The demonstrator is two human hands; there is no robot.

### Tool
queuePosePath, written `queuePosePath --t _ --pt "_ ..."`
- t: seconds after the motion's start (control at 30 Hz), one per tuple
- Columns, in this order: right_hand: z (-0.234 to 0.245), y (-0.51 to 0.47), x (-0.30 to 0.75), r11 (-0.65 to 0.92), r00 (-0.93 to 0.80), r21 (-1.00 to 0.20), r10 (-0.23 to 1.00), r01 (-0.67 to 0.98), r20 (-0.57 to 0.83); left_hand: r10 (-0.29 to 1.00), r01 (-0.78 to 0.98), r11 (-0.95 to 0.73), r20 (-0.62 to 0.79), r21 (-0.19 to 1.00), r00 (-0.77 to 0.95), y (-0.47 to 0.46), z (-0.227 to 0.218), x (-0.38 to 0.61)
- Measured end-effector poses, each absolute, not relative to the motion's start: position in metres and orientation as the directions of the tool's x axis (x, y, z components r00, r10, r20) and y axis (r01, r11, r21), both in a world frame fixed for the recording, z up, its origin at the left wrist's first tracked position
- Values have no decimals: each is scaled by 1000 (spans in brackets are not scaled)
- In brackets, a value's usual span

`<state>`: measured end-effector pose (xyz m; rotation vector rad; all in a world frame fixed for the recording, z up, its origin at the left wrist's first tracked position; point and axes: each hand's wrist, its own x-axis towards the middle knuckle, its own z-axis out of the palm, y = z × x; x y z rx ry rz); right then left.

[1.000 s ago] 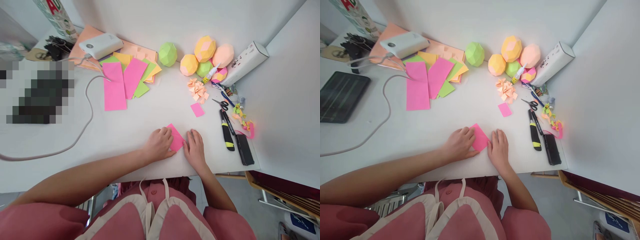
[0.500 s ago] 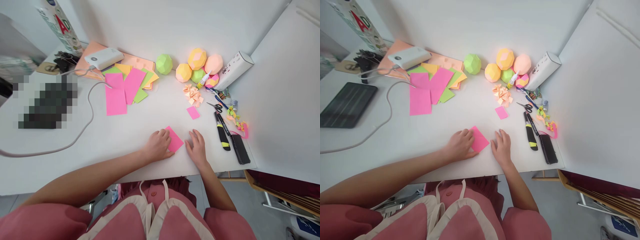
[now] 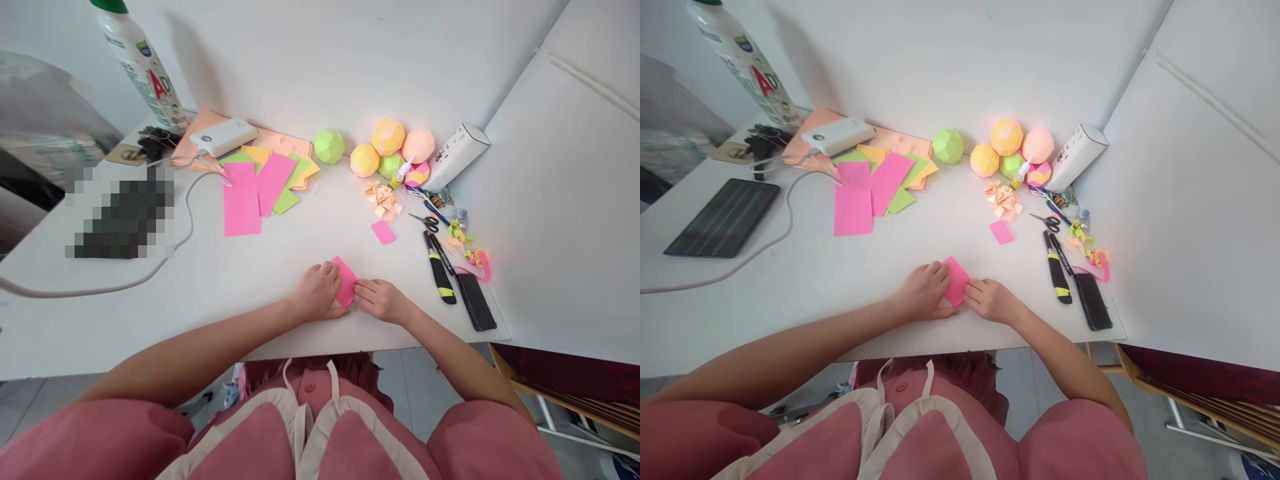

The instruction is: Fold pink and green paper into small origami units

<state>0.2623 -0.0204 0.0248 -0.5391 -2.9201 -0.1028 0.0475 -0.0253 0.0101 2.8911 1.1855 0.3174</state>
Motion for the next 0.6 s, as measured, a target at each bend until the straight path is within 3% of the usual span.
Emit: queuePosePath --t 0.17,0.33,0.4,0.47,0.6 --pt "35 -18 253 845 -782 -175 535 506 321 718 701 -694 218 162 661 -24 7 43" --pt "61 -13 238 727 -667 -468 670 502 324 795 513 -602 404 612 452 -28 25 36" --pt "71 -9 232 668 -645 -569 708 479 288 867 371 -472 346 799 358 -31 40 35" --pt "78 -4 225 601 -617 -668 742 439 262 945 256 -255 184 933 270 -33 54 37" --pt "78 4 207 445 -520 -828 823 341 228 987 47 -53 45 997 154 -30 59 39"
